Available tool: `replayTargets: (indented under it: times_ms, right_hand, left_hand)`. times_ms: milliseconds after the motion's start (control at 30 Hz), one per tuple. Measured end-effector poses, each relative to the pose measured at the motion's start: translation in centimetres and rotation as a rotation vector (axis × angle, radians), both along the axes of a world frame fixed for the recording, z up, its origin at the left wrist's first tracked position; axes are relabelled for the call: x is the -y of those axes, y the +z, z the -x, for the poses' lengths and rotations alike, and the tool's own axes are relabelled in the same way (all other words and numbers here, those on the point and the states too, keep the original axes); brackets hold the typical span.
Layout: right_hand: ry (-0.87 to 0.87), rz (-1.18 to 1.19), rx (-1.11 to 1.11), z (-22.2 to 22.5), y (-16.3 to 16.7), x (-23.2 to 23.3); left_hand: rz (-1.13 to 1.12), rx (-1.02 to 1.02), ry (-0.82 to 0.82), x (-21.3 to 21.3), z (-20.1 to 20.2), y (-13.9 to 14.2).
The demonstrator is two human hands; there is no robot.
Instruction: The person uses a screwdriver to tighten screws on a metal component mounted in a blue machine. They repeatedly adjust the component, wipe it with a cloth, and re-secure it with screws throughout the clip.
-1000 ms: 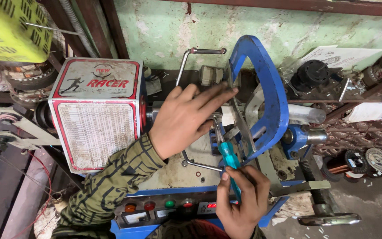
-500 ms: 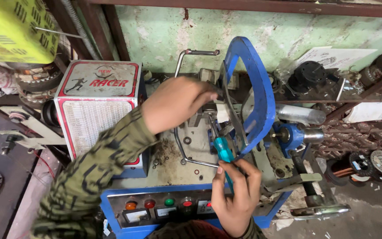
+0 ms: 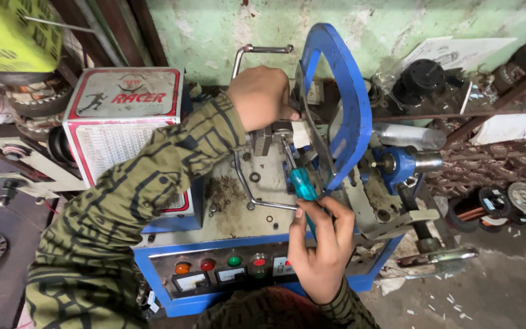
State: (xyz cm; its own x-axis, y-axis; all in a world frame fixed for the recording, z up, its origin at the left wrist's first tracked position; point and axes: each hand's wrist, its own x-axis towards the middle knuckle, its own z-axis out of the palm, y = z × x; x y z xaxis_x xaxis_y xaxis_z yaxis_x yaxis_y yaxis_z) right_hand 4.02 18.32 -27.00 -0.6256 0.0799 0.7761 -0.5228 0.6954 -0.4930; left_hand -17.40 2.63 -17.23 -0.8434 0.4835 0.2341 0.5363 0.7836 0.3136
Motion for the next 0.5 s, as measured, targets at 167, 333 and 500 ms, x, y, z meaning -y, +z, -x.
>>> replayTargets:
  times_ms: [167,333,500]
  right_hand:
    - [-0.009,0.002,0.051,-0.2,0.1,-0.3]
    - [0.013,0.031,0.049,-0.3,0.1,-0.8]
    - [0.051,0.071,0.067,-0.5,0.2,-1.3]
  left_hand:
    - [-0.094,0.118,-0.083,0.9,0.7,-0.3]
    - [-0.106,-0.092,-0.140,0.5,0.7,-1.1]
    - [-0.143,-0.124,-0.123,0.3,-0.3,-1.3]
